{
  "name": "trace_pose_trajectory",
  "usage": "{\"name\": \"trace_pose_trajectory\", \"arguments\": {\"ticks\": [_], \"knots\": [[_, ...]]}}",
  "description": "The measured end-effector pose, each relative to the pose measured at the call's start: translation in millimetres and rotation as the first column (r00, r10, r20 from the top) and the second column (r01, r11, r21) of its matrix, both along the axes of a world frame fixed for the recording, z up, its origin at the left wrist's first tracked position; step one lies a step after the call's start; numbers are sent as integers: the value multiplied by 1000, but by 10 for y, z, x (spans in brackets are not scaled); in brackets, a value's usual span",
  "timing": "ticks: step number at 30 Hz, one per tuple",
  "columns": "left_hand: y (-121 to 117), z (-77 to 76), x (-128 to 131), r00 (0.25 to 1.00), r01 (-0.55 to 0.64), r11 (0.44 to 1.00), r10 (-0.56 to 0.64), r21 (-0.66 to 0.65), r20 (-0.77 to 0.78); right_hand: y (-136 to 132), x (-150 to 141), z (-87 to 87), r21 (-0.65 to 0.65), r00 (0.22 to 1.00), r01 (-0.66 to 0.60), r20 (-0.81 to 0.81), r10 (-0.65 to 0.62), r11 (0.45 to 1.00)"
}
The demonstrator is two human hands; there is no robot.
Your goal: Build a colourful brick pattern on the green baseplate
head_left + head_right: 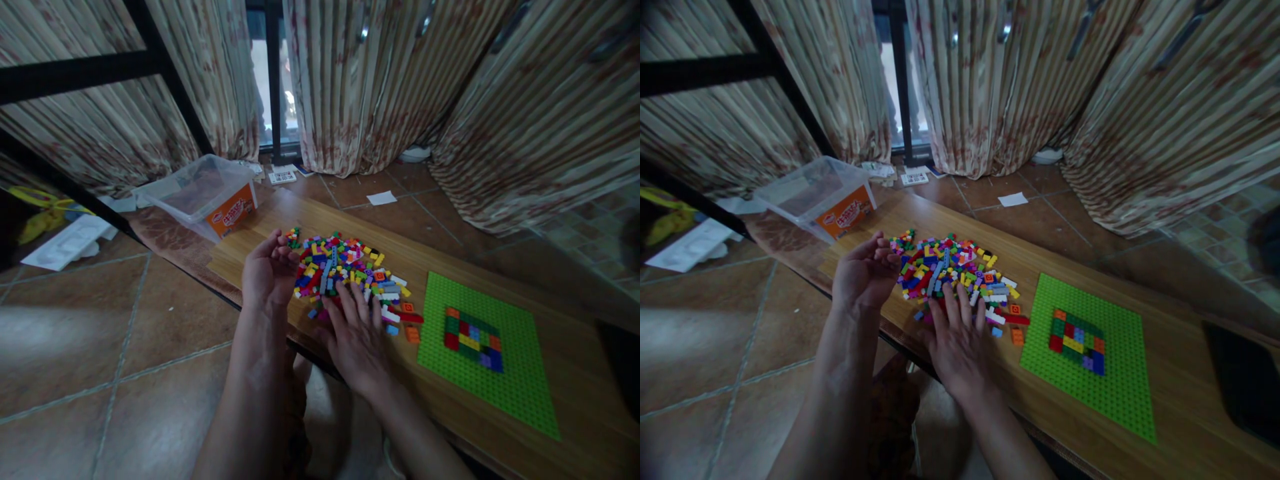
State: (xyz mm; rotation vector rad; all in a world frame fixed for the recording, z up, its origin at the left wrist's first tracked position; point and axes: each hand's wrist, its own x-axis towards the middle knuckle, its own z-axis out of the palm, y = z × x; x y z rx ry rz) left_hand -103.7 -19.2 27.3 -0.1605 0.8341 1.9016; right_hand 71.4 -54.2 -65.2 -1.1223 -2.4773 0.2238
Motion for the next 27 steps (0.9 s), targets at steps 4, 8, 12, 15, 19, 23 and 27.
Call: {"name": "trace_pose_trajectory", "arguments": {"ticks": [4,8,12,15,19,23,27], "knots": [[4,-1,6,1000,1,1000,-1,5,-2,75,110,1,28,996,87,-5,-86,996],[2,-9,-4,1000,9,1000,-9,3,-13,164,232,17,54,984,175,-43,-173,983],[-3,-14,-10,1000,16,1000,-16,8,-18,215,309,48,55,970,231,-87,-226,971],[-4,-14,-4,1000,25,1000,-24,13,-16,192,290,80,66,961,246,-144,-235,967],[-1,-16,4,999,37,999,-37,14,-14,75,173,103,83,975,129,-190,-112,988],[5,-18,5,999,39,999,-39,20,-9,-39,47,63,49,989,-9,-148,16,999],[6,-21,7,999,44,999,-44,21,-10,-50,-5,8,35,992,-6,-125,11,999]]}}
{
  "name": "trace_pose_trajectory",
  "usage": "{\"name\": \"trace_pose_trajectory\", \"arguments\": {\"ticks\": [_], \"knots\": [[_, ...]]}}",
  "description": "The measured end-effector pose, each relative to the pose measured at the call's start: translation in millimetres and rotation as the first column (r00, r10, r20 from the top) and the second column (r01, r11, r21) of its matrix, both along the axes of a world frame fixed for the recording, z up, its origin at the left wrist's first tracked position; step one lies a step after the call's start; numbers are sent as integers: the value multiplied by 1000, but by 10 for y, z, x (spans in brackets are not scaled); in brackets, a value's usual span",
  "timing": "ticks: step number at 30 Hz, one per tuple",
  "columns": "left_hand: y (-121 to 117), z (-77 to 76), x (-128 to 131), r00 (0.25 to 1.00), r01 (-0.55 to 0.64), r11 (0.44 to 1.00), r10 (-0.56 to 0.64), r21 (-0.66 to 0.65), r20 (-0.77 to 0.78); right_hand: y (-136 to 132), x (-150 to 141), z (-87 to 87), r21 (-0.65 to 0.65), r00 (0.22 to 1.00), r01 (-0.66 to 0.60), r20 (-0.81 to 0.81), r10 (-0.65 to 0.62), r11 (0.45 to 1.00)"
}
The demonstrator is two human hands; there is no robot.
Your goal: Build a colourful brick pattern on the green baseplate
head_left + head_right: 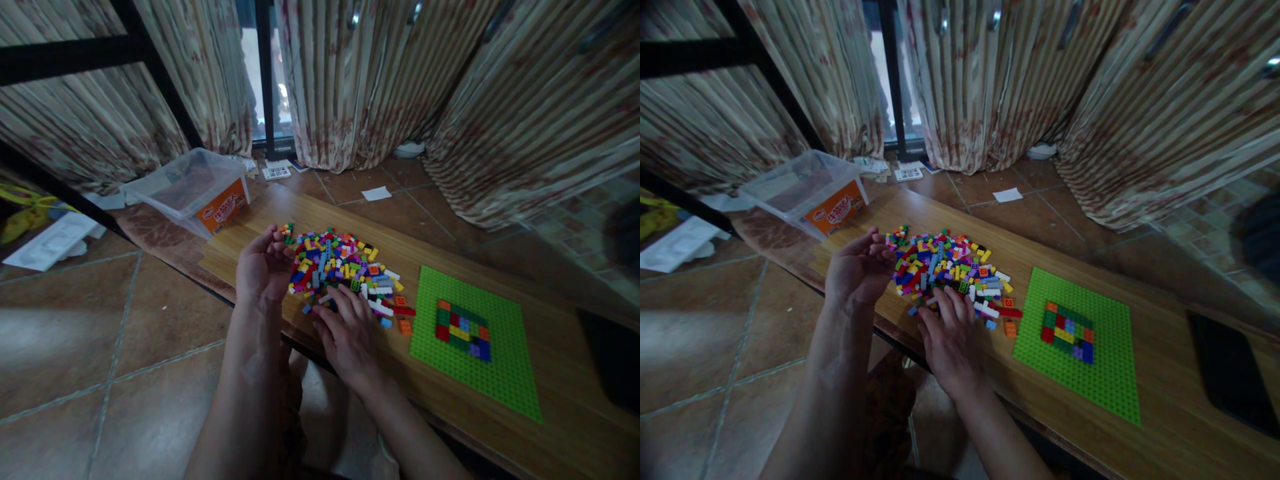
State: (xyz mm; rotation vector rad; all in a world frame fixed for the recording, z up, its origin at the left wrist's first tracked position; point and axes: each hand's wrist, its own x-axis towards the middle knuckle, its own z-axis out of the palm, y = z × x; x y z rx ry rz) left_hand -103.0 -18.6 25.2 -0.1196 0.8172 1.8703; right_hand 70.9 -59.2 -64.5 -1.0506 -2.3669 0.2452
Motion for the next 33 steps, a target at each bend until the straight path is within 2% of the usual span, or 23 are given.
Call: {"name": "trace_pose_trajectory", "arguments": {"ticks": [11,15,21,33], "knots": [[3,20,7,1000,-5,1000,6,-20,13,128,127,3,21,989,132,-74,-130,991],[6,13,10,1000,7,1000,-7,-19,2,58,22,32,30,996,52,-78,-50,998],[4,11,7,999,32,999,-32,8,-2,-52,-143,15,23,997,-74,21,73,997],[13,41,31,1000,29,999,-29,-15,-4,-38,-144,46,-34,996,-84,34,85,996]]}}
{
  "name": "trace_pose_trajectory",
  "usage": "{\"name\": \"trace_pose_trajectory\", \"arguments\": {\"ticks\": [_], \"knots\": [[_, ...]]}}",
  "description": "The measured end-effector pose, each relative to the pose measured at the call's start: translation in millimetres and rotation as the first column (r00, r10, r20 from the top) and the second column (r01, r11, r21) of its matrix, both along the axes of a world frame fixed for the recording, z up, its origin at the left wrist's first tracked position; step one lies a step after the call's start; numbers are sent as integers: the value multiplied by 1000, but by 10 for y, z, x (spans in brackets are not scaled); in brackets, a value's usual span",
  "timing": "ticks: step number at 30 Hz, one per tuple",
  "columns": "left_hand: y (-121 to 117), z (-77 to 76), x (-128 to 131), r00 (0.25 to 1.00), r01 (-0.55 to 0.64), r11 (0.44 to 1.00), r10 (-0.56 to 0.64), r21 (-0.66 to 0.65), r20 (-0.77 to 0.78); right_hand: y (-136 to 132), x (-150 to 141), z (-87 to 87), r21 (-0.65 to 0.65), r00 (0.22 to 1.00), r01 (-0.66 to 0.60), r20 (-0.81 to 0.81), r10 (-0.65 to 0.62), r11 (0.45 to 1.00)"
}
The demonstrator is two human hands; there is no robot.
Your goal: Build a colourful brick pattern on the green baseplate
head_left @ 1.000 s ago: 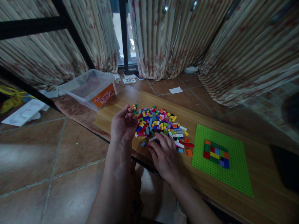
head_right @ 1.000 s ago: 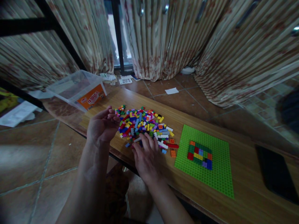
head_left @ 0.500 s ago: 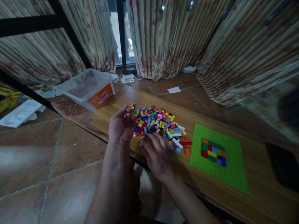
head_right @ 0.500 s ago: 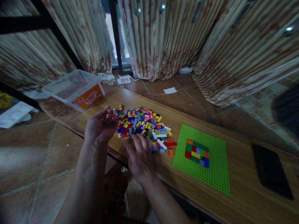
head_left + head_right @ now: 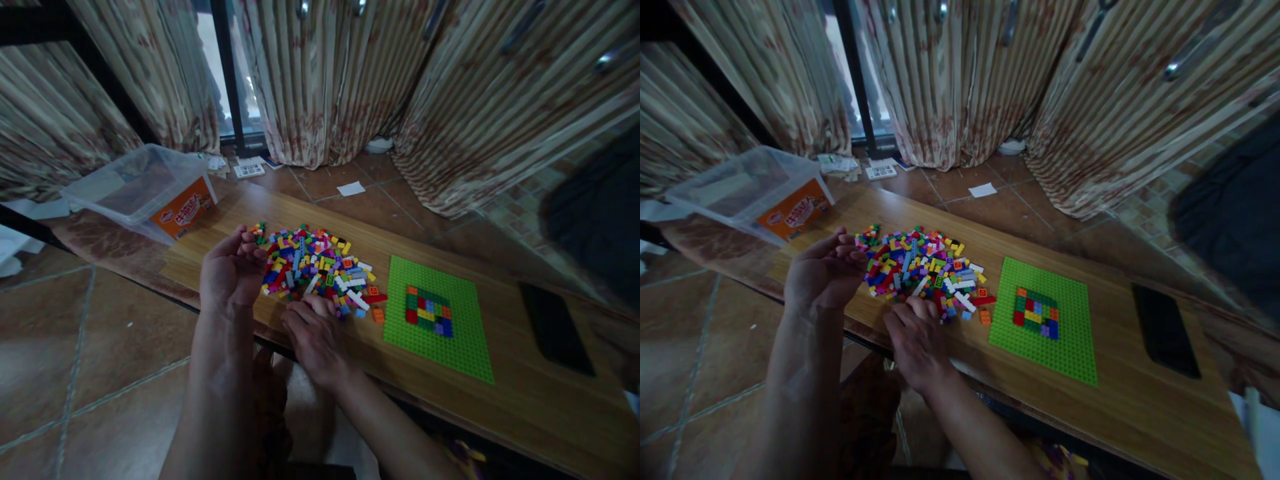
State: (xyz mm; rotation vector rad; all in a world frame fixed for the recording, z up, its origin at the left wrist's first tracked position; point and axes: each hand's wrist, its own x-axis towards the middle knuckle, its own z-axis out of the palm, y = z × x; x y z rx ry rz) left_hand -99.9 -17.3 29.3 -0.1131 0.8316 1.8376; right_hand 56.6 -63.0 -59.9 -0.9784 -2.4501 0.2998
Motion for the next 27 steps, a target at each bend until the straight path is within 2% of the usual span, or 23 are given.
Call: {"name": "trace_pose_trajectory", "arguments": {"ticks": [5,9,16,18,22,27], "knots": [[5,-11,-8,1000,6,1000,-6,4,-11,11,26,-5,15,999,5,-40,-4,1000],[13,-20,-13,1000,-2,1000,2,1,-26,22,62,26,10,981,29,-194,-27,1000],[3,-14,-9,1000,19,1000,-19,10,-15,107,196,112,-98,927,37,-368,-71,994],[-1,-9,-8,1000,18,1000,-18,6,-5,181,272,115,-127,921,76,-372,-119,989],[-5,-7,-12,1000,18,1000,-18,6,-2,359,449,75,-116,913,234,-315,-259,965],[-4,-10,-12,999,24,1000,-24,-4,-41,479,569,25,-84,915,306,-248,-318,948]]}}
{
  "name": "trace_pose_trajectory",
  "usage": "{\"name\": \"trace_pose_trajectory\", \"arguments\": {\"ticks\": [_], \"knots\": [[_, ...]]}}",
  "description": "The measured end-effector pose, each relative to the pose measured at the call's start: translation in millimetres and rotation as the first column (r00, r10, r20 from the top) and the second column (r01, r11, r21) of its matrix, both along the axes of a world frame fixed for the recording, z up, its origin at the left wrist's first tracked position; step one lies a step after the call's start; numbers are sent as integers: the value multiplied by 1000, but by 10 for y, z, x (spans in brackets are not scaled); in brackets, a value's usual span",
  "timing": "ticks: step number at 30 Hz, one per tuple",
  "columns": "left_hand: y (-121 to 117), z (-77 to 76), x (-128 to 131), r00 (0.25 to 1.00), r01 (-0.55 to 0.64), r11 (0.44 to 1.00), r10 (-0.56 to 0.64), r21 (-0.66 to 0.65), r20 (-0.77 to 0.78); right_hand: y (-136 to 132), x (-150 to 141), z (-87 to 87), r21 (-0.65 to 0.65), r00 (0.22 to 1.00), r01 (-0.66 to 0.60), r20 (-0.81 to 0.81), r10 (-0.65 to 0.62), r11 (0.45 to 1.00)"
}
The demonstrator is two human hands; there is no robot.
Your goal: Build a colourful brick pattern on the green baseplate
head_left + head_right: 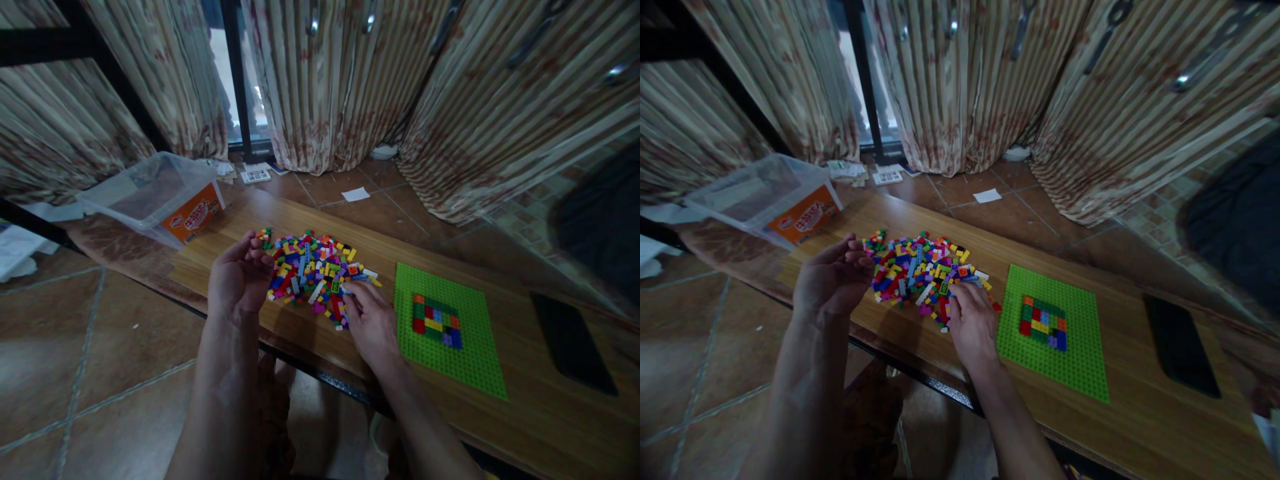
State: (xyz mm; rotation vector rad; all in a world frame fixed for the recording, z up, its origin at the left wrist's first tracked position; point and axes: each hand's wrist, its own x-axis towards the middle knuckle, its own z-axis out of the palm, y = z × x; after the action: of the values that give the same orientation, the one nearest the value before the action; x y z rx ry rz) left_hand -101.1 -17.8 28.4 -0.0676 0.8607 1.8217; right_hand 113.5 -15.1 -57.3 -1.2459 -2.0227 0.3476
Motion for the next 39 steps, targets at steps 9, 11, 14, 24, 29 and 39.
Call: {"name": "trace_pose_trajectory", "arguments": {"ticks": [9,11,14,24,29,39], "knots": [[-12,-131,72,502,134,970,-244,-204,-830,0,29,13,7,996,32,-78,-31,999],[-47,-182,67,159,226,894,-426,-387,-890,10,48,23,-11,994,43,-101,-44,999],[-94,-251,52,-248,225,783,-530,-581,-811,21,65,34,-23,989,43,-144,-45,999],[-56,-387,75,-524,145,764,-480,-629,-704,6,58,70,-33,984,10,-179,-15,999],[-34,-423,65,-433,195,820,-420,-538,-797,21,75,97,-40,976,16,-216,-24,999],[-36,-288,279,55,685,662,-462,-303,-885,-83,-36,149,-281,860,-248,-504,78,927]]}}
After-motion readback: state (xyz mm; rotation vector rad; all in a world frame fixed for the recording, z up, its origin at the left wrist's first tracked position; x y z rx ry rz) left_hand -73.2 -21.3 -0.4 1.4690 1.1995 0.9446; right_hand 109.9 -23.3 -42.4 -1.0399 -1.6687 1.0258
